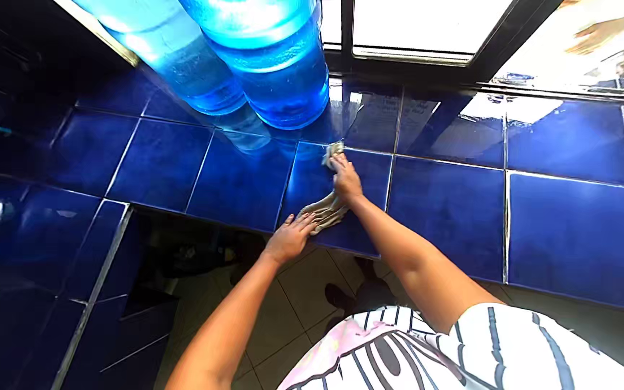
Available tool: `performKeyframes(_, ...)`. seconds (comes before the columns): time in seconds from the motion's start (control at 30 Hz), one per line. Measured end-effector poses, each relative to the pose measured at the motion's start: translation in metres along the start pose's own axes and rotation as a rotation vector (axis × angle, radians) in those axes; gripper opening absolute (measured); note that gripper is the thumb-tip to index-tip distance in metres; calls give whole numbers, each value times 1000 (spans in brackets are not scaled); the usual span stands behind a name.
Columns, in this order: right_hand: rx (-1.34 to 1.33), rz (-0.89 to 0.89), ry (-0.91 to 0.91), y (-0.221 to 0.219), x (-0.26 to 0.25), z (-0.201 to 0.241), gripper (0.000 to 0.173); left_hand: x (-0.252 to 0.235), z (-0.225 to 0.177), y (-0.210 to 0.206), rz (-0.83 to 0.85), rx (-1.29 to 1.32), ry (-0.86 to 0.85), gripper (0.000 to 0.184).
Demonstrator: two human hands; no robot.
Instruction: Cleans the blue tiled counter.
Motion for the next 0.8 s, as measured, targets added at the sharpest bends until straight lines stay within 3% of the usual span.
performKeyframes(0.1,-369,119,-7,-4,-23,33,52,5,1,32,-24,25,-5,41)
performKeyframes(0.17,-464,108,13,32,-29,35,51,-12,-35,50,-133,27,-91,38)
performKeyframes(0.23,-425,31,40,86,-23,15,50,-46,-83,53,-135,56,-166,36)
performKeyframes(0.37,-150,-180,-111,203,0,-91,49,-156,-174,9,37,141,-307,40)
performKeyframes(0.43,84,-309,-256,234,5,-167,48,-201,-206,-30,119,183,-355,49)
performKeyframes(0.5,269,-304,-429,245,5,-219,52,-224,-226,-60,133,227,-402,64)
performKeyframes(0.6,320,-279,-454,241,-41,-214,51,-248,-223,-62,123,262,-408,68)
performKeyframes(0.7,315,-163,-217,205,-126,-183,49,-282,-185,-30,33,288,-261,67)
performKeyframes(0.8,299,-28,60,148,-207,-123,48,-305,-134,8,-44,271,-90,66)
Point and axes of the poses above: each hand's wrist, its own x-axis away from the middle knuckle, its own y-axis out of the back of the hand, z = x × y, the point moved 8 cm from there along -x, towards the middle knuckle, and after that the axes turned 9 degrees about -y, right-handed, at the moved point
